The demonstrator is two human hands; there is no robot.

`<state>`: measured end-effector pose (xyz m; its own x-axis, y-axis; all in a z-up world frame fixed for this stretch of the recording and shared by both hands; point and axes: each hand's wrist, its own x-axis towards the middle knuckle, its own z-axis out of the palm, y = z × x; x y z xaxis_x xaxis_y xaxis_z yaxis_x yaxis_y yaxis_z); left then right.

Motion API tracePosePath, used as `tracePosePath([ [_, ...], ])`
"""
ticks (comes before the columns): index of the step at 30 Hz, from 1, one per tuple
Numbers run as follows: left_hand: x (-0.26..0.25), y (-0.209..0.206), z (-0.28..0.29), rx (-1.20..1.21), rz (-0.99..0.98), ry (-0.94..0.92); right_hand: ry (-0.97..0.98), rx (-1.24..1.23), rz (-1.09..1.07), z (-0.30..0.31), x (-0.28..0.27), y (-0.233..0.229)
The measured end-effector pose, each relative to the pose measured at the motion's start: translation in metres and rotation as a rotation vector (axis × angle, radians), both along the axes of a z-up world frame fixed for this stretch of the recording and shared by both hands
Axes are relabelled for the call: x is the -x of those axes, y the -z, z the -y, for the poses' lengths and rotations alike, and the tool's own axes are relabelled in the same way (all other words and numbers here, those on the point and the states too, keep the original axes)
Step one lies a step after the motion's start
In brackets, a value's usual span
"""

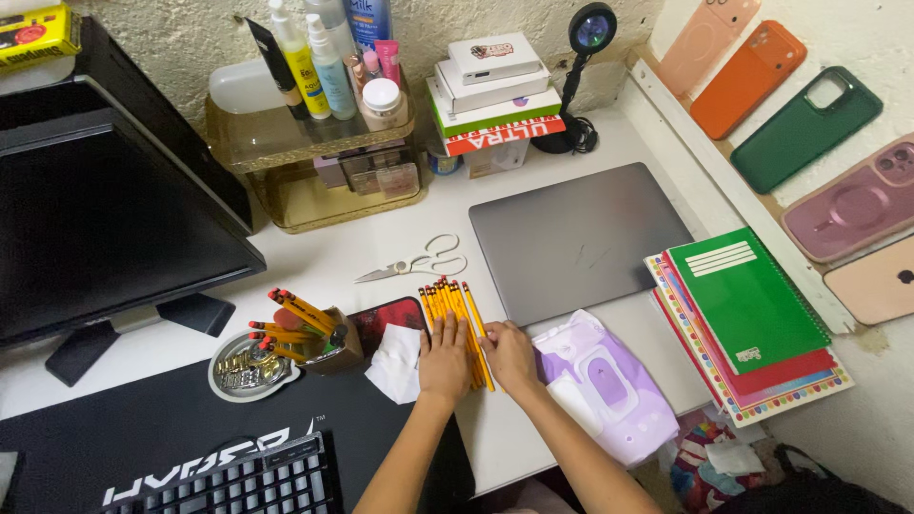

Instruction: The person wipes a small rectangular object and a white case with a tissue, then places them on a shelf. They then remove pencils and scissors from a holder, arrange the pencils on the desk, and place the scissors down.

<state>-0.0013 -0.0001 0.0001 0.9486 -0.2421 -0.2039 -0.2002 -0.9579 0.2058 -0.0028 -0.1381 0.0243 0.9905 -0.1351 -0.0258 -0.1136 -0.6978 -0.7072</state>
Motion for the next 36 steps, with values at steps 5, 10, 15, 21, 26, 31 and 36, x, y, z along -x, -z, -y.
tracePosePath([
  [5,0.001,-0.002,-0.001,0.017,-0.007,-0.010,0.004,0.003,-0.001,-0.003,-0.003,-0.001],
  [10,0.002,-0.004,-0.001,0.017,-0.015,-0.012,-0.016,0.050,-0.053,-0.002,-0.006,0.000],
  [15,0.002,-0.006,-0.002,0.030,-0.023,-0.019,-0.018,0.033,-0.046,-0.002,-0.005,-0.001],
  [21,0.003,-0.010,-0.003,-0.003,-0.034,-0.003,-0.038,0.075,-0.057,-0.002,-0.006,-0.002],
  [26,0.002,-0.005,-0.003,-0.014,-0.013,0.004,-0.048,0.076,-0.069,-0.003,-0.005,-0.009],
  [31,0.002,-0.004,-0.004,0.001,-0.002,0.000,-0.041,0.095,-0.074,-0.005,-0.004,-0.012],
  [36,0.007,-0.013,-0.009,0.081,0.087,-0.011,-0.040,0.073,-0.016,-0.004,-0.002,-0.009],
])
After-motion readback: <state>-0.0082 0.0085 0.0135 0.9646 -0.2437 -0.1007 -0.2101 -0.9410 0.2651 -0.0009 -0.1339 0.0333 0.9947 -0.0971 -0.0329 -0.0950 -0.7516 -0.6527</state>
